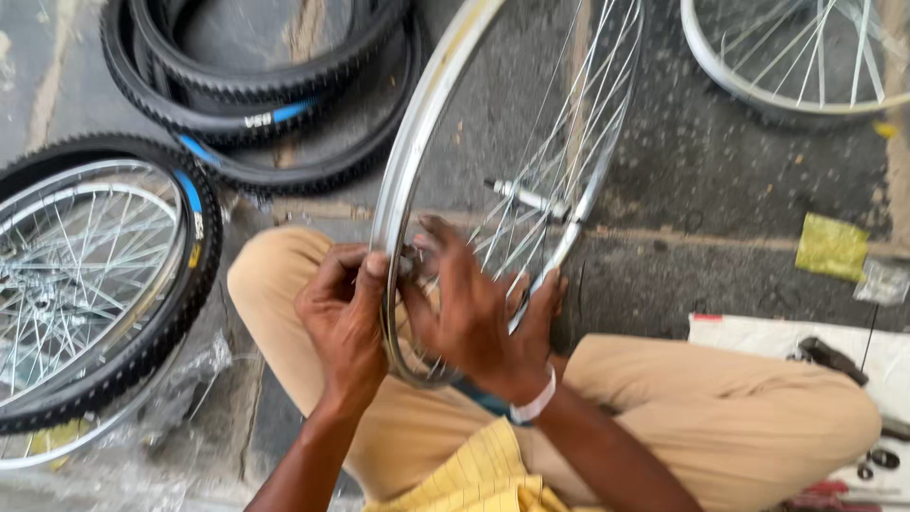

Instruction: The person holds a bicycle wheel rim by hand and threads a spoke through a hole in the rim, then screws a nipple onto the spoke to secure it.

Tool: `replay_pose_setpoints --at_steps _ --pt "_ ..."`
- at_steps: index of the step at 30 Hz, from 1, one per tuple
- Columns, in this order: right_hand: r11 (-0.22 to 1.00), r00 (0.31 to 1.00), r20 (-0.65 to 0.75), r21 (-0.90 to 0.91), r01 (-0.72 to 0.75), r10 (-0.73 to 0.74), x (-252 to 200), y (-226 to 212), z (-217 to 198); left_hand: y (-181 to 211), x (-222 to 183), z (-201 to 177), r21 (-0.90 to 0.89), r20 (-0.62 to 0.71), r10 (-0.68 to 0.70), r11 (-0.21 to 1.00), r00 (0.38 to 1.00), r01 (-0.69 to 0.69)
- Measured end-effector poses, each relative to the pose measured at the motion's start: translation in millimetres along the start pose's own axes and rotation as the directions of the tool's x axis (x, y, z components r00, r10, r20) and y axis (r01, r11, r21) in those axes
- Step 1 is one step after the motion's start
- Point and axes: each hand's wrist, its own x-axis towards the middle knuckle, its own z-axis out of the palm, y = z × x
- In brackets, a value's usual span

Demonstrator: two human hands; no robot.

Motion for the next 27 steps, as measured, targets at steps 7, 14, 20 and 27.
replay_pose_setpoints --at_steps 7,14,20,27 --pt "1.0 0.999 0.043 0.026 0.016 -0.017 1.5 28.0 5.7 -1.4 -9.8 -0.7 0.119 -0.048 0.007 0.993 0.999 -0.001" --pt "0.999 0.99 -0.142 0.025 0.027 -0.023 -18.9 3.6 12.7 14.0 23.0 4.4 0.156 -0.024 -0.023 0.987 0.999 0.026" --pt "0.981 0.977 -0.127 -0.073 -0.179 0.169 -2.1 17.9 -14.1 18.0 30.8 2.6 0.273 -0.017 -0.032 0.961 0.999 0.036" --pt "0.896 0.87 0.433 0.247 -0.368 0.238 20.3 10.9 -36.9 -5.1 -1.1 -2.0 -0.026 -0.027 -0.001 1.0 1.0 0.0"
